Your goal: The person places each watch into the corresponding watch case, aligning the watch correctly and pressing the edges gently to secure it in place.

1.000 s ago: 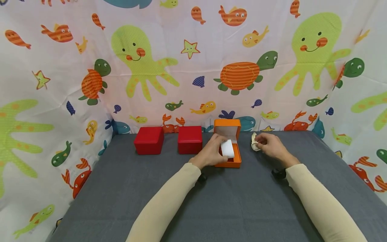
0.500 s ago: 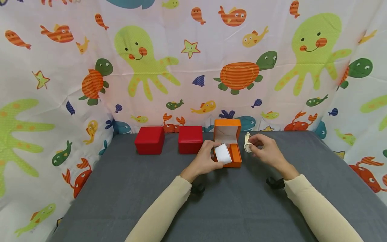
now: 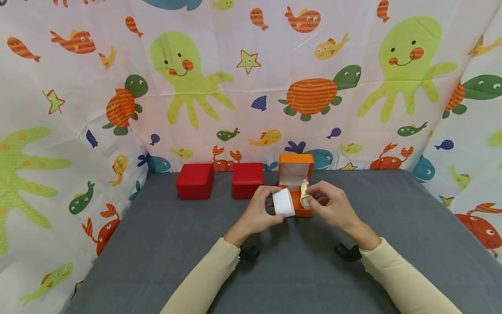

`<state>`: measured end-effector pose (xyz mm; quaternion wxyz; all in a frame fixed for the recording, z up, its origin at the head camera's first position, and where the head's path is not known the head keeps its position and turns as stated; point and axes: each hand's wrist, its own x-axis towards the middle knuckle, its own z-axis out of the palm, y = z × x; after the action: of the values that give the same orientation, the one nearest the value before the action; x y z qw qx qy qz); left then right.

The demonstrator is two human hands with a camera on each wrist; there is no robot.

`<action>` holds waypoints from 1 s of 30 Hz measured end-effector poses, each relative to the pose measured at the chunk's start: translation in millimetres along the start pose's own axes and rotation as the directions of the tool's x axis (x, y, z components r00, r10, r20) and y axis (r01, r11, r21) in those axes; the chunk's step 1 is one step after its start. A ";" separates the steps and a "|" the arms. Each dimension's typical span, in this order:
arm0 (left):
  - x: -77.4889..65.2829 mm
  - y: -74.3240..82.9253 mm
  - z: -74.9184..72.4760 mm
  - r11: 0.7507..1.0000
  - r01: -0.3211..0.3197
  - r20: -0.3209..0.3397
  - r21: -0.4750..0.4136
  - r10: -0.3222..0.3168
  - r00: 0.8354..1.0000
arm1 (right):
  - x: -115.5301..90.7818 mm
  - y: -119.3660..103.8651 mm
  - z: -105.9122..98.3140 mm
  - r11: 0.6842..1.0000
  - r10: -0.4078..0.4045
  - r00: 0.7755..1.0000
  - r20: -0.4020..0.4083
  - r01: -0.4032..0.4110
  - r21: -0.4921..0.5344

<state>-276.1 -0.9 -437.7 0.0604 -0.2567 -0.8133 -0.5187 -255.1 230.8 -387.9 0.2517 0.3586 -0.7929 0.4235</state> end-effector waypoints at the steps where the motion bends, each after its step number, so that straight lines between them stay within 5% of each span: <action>1: -1.1 0.4 -0.8 1.000 -0.006 -0.001 0.005 0.006 1.000 | 0.5 -4.4 1.5 1.000 -0.009 1.000 0.003 0.009 0.007; 7: -7.8 2.0 -6.2 0.999 -0.022 -0.008 0.031 0.022 1.000 | 2.5 -17.6 13.2 0.998 0.012 0.999 0.034 -0.014 0.060; 17: -9.9 0.7 -17.9 1.000 -0.026 -0.002 0.016 0.026 1.000 | 12.2 -24.7 26.6 0.974 0.160 0.982 0.097 -0.173 0.145; 23: -10.6 0.0 -23.7 0.998 -0.054 0.028 0.044 0.053 0.998 | 10.9 -1.9 36.5 0.935 0.226 0.964 0.143 -0.256 0.245; 30: -13.9 3.2 -25.7 0.996 -0.051 0.082 0.076 0.044 0.996 | 7.9 10.0 44.9 0.936 0.237 0.964 0.120 -0.260 0.238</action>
<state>-266.9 -27.2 -428.5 0.0499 -0.2942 -0.8283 -0.4742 -272.2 193.6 -410.4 0.1131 0.3030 -0.7822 0.5325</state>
